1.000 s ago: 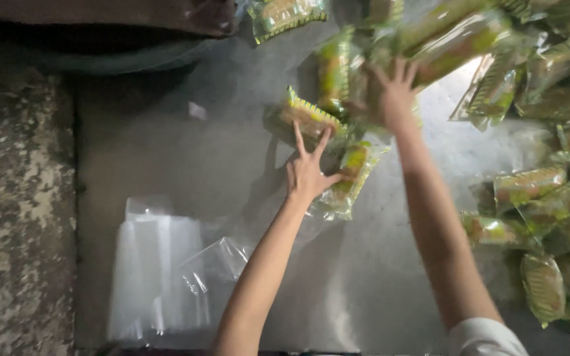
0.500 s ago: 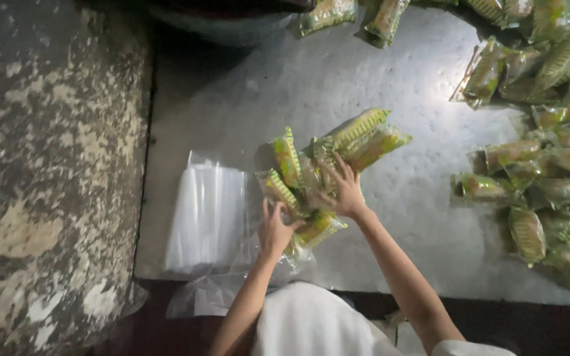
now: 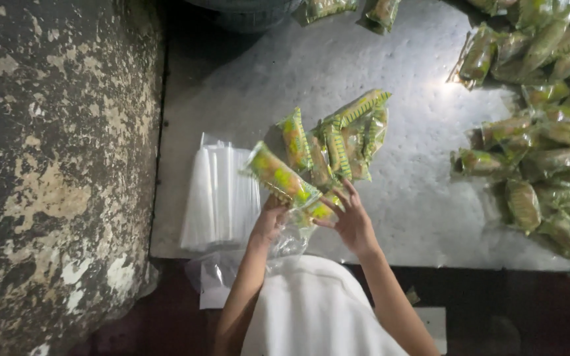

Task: Packing individual snack packets into larger plastic bags on a metal table.

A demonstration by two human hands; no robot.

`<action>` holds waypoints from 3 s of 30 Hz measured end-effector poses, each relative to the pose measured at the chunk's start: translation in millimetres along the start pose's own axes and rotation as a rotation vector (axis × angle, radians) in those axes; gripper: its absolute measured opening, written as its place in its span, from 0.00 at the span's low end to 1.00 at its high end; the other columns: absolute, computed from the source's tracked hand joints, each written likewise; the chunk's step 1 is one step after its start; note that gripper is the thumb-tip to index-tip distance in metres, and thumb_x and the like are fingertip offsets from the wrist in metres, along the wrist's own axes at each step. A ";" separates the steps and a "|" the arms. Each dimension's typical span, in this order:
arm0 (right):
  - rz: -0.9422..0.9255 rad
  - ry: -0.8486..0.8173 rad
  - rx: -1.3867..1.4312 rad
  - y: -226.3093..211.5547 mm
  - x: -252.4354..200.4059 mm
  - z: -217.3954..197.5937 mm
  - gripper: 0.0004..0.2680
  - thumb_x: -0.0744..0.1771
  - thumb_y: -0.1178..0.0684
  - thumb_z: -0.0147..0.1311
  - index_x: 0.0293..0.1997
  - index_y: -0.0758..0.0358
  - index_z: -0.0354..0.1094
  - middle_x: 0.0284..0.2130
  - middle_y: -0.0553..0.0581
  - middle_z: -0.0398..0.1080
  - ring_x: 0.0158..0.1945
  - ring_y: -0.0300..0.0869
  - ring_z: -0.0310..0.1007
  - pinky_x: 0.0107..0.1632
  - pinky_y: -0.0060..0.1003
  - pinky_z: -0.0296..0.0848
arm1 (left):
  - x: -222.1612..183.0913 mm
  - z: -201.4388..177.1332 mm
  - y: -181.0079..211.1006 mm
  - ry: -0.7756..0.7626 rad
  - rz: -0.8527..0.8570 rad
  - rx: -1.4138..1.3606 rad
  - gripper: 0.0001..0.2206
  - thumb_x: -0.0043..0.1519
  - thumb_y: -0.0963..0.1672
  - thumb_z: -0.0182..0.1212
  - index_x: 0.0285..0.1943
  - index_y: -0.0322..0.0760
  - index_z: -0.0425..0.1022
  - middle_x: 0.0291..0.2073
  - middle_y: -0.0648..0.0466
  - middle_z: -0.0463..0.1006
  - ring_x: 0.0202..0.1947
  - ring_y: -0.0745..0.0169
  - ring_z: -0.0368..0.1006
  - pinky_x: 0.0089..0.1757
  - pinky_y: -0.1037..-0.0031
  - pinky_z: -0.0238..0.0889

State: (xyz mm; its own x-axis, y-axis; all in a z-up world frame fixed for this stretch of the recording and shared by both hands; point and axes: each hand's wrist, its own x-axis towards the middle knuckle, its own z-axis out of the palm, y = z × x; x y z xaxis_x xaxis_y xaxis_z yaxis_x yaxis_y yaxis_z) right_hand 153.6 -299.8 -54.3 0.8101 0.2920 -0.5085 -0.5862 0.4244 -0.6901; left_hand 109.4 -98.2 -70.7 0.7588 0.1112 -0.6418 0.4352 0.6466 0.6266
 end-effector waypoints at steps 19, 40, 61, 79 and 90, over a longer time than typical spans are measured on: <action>0.055 -0.202 0.163 9.5 -11.8 -11.7 0.29 0.66 0.34 0.46 0.77 0.45 0.43 0.74 0.64 0.38 0.70 0.71 0.50 0.49 0.71 0.72 | 90.4 -69.8 -161.2 -0.315 0.098 -0.190 0.38 0.43 0.28 0.70 0.65 0.37 0.64 0.58 0.42 0.69 0.56 0.48 0.72 0.54 0.62 0.70; 0.147 -0.051 0.264 3.2 -24.5 -124.3 0.32 0.65 0.23 0.46 0.77 0.39 0.44 0.74 0.68 0.41 0.65 0.75 0.58 0.44 0.66 0.75 | 21.8 12.9 -102.0 -0.163 0.714 1.656 0.32 0.54 0.51 0.70 0.69 0.54 0.62 0.54 0.50 0.67 0.30 0.51 0.79 0.35 0.65 0.73; -0.050 0.023 -0.712 -50.5 -55.0 -36.7 0.25 0.70 0.43 0.39 0.78 0.46 0.34 0.71 0.74 0.44 0.69 0.75 0.49 0.54 0.67 0.70 | 164.7 8.5 -14.7 0.209 0.307 1.094 0.44 0.57 0.48 0.72 0.80 0.64 0.44 0.70 0.32 0.59 0.62 0.33 0.69 0.56 0.51 0.67; -0.354 -0.626 -1.077 27.5 -39.4 -47.9 0.45 0.61 0.25 0.52 0.79 0.60 0.26 0.75 0.70 0.35 0.75 0.64 0.33 0.71 0.60 0.41 | -41.1 43.8 -31.1 0.003 0.331 0.387 0.43 0.54 0.39 0.70 0.78 0.54 0.50 0.49 0.46 0.69 0.43 0.58 0.74 0.46 0.71 0.74; -0.214 -0.211 -0.884 32.0 -55.1 -74.5 0.40 0.59 0.19 0.35 0.79 0.45 0.43 0.72 0.59 0.54 0.69 0.56 0.58 0.59 0.54 0.70 | 0.5 28.3 -22.5 -0.083 -0.366 -0.139 0.23 0.62 0.47 0.63 0.68 0.61 0.66 0.43 0.49 0.69 0.39 0.55 0.74 0.44 0.70 0.74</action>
State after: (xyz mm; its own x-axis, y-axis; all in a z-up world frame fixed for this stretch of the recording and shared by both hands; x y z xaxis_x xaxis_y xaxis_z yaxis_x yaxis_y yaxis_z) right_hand 89.2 -366.1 -86.6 0.8374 0.4690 -0.2807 -0.1520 -0.2935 -0.9438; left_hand 113.7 -134.0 -72.6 0.6049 -0.2027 -0.7701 0.6183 0.7290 0.2938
